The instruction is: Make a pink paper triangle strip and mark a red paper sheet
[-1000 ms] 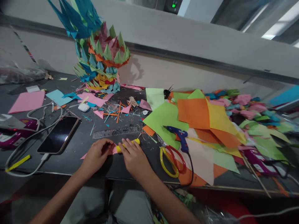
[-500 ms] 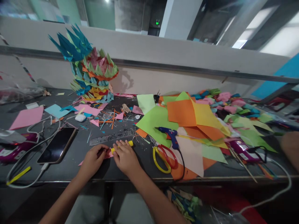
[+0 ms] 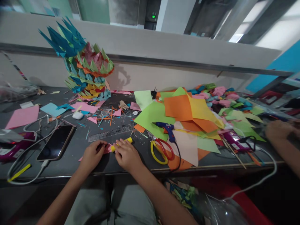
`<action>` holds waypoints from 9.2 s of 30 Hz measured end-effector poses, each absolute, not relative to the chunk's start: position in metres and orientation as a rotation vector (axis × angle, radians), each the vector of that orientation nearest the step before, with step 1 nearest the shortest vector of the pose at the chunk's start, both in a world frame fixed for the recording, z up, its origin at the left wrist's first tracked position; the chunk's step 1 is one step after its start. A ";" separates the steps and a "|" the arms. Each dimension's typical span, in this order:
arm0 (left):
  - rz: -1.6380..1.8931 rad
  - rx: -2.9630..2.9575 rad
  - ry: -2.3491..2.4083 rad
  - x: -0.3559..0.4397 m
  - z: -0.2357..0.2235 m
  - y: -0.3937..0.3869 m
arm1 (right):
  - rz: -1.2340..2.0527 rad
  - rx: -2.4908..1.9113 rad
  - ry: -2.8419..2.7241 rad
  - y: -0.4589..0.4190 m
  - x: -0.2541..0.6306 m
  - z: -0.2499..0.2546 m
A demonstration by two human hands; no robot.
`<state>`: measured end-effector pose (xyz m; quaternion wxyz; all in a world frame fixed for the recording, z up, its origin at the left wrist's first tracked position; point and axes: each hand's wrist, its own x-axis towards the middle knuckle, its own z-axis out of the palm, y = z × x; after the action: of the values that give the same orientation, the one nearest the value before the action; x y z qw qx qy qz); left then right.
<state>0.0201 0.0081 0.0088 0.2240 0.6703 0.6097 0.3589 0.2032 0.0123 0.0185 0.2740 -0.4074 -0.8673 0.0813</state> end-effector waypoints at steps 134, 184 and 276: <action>0.528 2.261 1.760 0.064 0.032 0.008 | 0.233 -1.043 -2.766 0.021 0.187 0.023; 0.528 2.335 1.915 0.071 0.020 -0.018 | 0.291 -1.406 -2.667 -0.015 0.182 0.026; 0.439 2.426 1.859 0.024 0.034 0.006 | 0.071 -1.604 -2.229 0.071 0.221 0.047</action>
<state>0.0243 0.0056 0.0338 0.0271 0.7854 0.6019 0.1421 0.2207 0.0709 0.0469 0.1959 -0.5724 -0.7958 0.0254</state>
